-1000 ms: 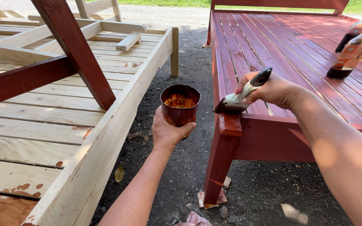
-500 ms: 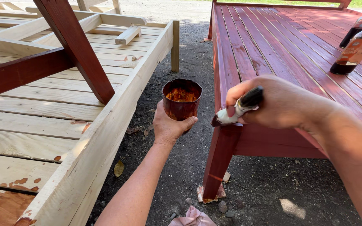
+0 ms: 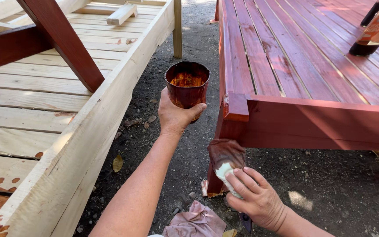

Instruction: The person applies reddish-brown varnish with a brush to a slatted wooden bench frame, coating the legs and side rails while holding a container of varnish in the other hand. They pour more varnish from a plastic bottle into the container, then resume brushing the bench edges and legs.

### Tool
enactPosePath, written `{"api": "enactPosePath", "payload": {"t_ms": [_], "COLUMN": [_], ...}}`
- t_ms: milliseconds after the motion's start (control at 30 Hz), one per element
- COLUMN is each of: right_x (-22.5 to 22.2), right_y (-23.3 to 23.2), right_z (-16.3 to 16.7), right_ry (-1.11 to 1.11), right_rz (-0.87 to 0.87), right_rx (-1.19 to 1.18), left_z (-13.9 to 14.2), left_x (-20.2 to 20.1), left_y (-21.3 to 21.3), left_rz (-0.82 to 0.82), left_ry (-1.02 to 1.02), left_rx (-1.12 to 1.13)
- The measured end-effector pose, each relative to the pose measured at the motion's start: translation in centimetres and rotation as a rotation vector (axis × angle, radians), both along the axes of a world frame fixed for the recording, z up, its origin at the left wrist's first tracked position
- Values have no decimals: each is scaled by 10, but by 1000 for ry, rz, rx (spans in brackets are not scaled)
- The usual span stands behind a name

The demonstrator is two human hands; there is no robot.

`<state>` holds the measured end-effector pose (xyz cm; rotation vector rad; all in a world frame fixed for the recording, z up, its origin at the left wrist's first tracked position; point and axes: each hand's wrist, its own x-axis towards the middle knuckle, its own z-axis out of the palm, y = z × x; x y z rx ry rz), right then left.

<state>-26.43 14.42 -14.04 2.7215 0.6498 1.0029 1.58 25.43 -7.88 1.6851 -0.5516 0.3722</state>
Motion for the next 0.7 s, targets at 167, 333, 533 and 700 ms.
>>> {"api": "enactPosePath", "payload": {"t_ms": [167, 333, 533, 700], "right_x": [-1, -2, -2, 4], "right_y": [-5, 6, 25, 24], "right_z": [-86, -142, -181, -184], "right_ry": [119, 278, 511, 631], "right_rz": [20, 14, -68, -100], "right_rx": [78, 174, 434, 508], "left_z": [-16, -34, -53, -62], "left_x": [-6, -13, -11, -6], "left_y": [-9, -5, 7, 14], "left_rz": [18, 1, -1, -32], "left_ry": [-8, -23, 12, 22], "left_rx": [27, 68, 131, 114]}}
